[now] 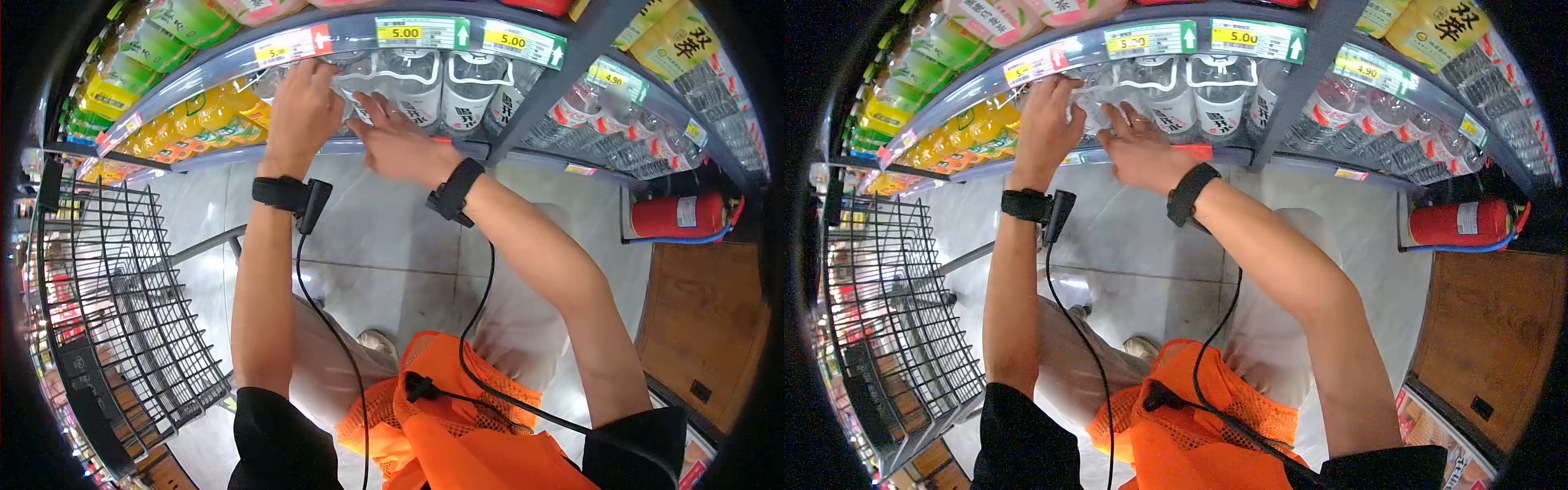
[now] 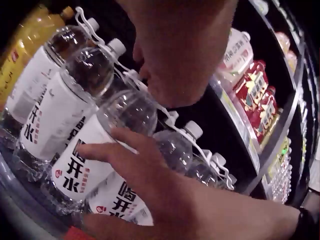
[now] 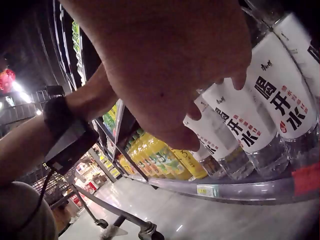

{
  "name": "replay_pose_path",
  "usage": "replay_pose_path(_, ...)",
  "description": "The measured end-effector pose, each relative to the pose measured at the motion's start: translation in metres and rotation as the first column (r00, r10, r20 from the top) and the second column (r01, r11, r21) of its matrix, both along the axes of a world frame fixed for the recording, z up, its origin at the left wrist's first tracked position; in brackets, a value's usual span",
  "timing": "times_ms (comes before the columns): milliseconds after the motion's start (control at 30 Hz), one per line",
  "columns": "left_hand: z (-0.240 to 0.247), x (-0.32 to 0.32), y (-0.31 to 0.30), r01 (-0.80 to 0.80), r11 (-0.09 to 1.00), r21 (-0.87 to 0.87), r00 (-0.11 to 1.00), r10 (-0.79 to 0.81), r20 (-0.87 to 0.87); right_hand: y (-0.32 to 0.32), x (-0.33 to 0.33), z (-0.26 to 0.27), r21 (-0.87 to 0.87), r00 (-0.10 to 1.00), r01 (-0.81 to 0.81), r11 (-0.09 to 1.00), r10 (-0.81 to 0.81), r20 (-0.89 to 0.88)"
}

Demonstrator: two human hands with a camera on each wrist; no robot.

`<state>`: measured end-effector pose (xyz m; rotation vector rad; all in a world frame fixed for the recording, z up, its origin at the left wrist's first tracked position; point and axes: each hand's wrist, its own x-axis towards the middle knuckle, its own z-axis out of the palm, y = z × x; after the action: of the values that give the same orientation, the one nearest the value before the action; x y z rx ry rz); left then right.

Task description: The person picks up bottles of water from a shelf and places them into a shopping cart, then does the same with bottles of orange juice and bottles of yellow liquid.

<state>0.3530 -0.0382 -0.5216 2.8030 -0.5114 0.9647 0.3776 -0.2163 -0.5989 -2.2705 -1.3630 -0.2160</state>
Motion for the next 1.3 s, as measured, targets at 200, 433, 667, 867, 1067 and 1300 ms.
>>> replay_pose_path(200, -0.015, 0.000, 0.046, -0.387, 0.915, 0.113, 0.916, 0.367, 0.164, -0.002, -0.001, 0.020, -0.005, 0.996, -0.012, 1.000, 0.012, -0.087)
replay_pose_path(433, -0.027, 0.028, 0.087, -0.399, 0.912, 0.094, 0.909, 0.407, -0.088, -0.007, -0.010, 0.023, -0.089, 0.995, 0.007, 0.996, -0.015, -0.095)
replay_pose_path(667, -0.028, 0.032, 0.103, -0.477, 0.862, 0.171, 0.852, 0.501, -0.150, 0.001, -0.017, 0.031, -0.162, 0.996, 0.022, 0.987, -0.036, -0.084)
replay_pose_path(867, -0.032, 0.039, 0.089, -0.451, 0.888, 0.085, 0.869, 0.459, -0.183, 0.012, -0.024, 0.020, -0.049, 0.997, -0.045, 0.998, 0.042, -0.061)
replay_pose_path(1067, -0.053, 0.075, 0.068, -0.473, 0.875, -0.103, 0.881, 0.472, -0.031, 0.018, -0.032, 0.018, -0.166, 0.995, -0.011, 0.986, -0.006, -0.099)
replay_pose_path(1300, -0.048, 0.068, 0.066, -0.442, 0.896, 0.037, 0.887, 0.443, -0.132, 0.007, -0.029, 0.003, -0.077, 0.996, -0.085, 0.993, 0.084, -0.018)
